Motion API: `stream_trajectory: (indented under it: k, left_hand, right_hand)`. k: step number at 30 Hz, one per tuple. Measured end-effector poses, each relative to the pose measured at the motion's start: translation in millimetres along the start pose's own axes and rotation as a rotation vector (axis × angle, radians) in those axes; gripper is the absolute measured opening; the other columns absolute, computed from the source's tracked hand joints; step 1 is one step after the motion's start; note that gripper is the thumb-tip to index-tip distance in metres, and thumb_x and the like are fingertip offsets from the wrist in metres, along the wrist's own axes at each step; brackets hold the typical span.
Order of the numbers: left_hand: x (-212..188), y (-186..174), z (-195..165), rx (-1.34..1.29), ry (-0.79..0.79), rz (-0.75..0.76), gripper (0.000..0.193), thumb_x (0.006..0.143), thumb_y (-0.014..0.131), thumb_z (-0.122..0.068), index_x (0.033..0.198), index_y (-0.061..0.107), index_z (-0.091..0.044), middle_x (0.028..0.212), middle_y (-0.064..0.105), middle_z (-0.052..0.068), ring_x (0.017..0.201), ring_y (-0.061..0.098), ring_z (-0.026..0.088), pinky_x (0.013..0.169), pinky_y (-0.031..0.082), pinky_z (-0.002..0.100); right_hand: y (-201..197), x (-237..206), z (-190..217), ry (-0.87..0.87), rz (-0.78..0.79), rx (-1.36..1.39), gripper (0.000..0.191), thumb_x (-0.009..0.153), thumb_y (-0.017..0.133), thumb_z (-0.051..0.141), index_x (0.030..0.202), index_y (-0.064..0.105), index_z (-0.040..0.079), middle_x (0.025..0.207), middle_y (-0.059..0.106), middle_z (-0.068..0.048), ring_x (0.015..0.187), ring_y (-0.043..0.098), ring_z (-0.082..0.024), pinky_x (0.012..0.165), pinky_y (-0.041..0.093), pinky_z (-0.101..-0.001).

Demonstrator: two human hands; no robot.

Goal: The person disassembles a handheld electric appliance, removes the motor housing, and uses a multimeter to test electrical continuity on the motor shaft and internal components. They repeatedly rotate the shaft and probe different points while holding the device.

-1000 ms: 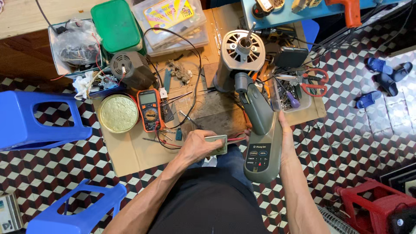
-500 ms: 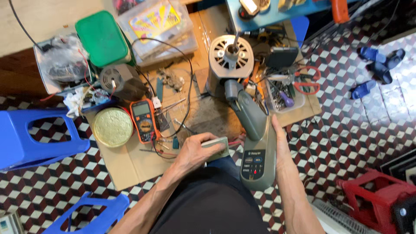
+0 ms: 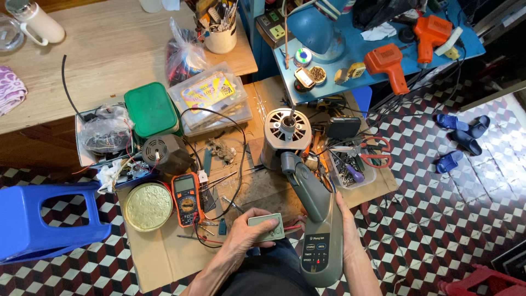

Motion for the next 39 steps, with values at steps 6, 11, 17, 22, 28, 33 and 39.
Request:
stream_trajectory:
  k: [6, 11, 17, 22, 28, 33, 39]
  left_hand:
    - [4, -12, 19, -0.176, -0.025, -0.115, 0.054, 0.075, 0.087, -0.025, 0.120, 0.065, -0.005, 0.104, 0.077, 0.013, 0.086, 0.071, 0.019, 0.065, 0.056, 0.028]
    - [8, -8, 20, -0.458, 0.062, -0.075, 0.051, 0.074, 0.084, -0.016, 0.118, 0.064, -0.003, 0.103, 0.075, 0.009, 0.091, 0.073, 0.020, 0.079, 0.063, 0.036]
    - [-13, 3, 11, -0.405, 0.039, -0.057, 0.048, 0.079, 0.082, -0.021, 0.120, 0.065, -0.004, 0.105, 0.074, 0.010, 0.090, 0.073, 0.018, 0.082, 0.063, 0.035]
    - [-33, 25, -2, -0.245, 0.065, 0.012, 0.051, 0.077, 0.082, -0.022, 0.121, 0.062, -0.005, 0.101, 0.075, 0.011, 0.085, 0.075, 0.021, 0.072, 0.066, 0.035]
    - [-40, 40, -15, -0.002, 0.204, 0.065, 0.056, 0.078, 0.084, -0.024, 0.127, 0.061, -0.008, 0.104, 0.077, 0.009, 0.088, 0.076, 0.016, 0.067, 0.065, 0.030]
    - [-37, 42, -16, 0.019, 0.243, 0.084, 0.055, 0.079, 0.083, -0.023, 0.125, 0.060, -0.007, 0.103, 0.076, 0.010, 0.087, 0.076, 0.017, 0.064, 0.065, 0.031]
    - [-33, 40, -17, 0.014, 0.276, 0.091, 0.053, 0.078, 0.084, -0.022, 0.123, 0.061, -0.006, 0.102, 0.076, 0.010, 0.086, 0.075, 0.016, 0.065, 0.065, 0.031]
  right_hand:
    - [2, 1, -1, 0.000, 0.033, 0.008, 0.078, 0.089, 0.054, 0.066, 0.132, 0.059, 0.001, 0.098, 0.068, -0.024, 0.086, 0.072, -0.040, 0.068, 0.063, -0.0481]
    - [0, 2, -2, -0.010, 0.045, -0.005, 0.077, 0.089, 0.054, 0.067, 0.130, 0.059, 0.002, 0.097, 0.068, -0.023, 0.085, 0.072, -0.039, 0.066, 0.063, -0.0481]
    - [1, 3, -4, -0.007, 0.039, -0.012, 0.080, 0.089, 0.052, 0.068, 0.131, 0.059, 0.000, 0.099, 0.068, -0.025, 0.087, 0.073, -0.039, 0.065, 0.063, -0.0471]
    - [-2, 3, -5, -0.005, 0.001, -0.027, 0.080, 0.090, 0.052, 0.068, 0.134, 0.058, 0.002, 0.101, 0.067, -0.024, 0.091, 0.072, -0.040, 0.067, 0.062, -0.0469]
    - [-4, 5, -7, -0.011, 0.010, -0.051, 0.085, 0.087, 0.052, 0.071, 0.137, 0.056, 0.003, 0.105, 0.062, -0.026, 0.099, 0.068, -0.041, 0.072, 0.061, -0.0506]
    - [-7, 6, -9, -0.003, 0.019, -0.040, 0.085, 0.087, 0.052, 0.071, 0.137, 0.055, 0.002, 0.108, 0.061, -0.026, 0.101, 0.067, -0.041, 0.076, 0.061, -0.0529]
    - [-5, 8, -8, -0.016, 0.083, -0.026, 0.083, 0.091, 0.052, 0.069, 0.136, 0.057, -0.001, 0.108, 0.065, -0.027, 0.099, 0.068, -0.041, 0.078, 0.061, -0.0528]
Point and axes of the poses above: each hand's wrist, its own x-axis towards the middle knuckle, its own y-axis out of the palm, z = x × y, the point moved 9 cm from there along x, towards the middle knuckle
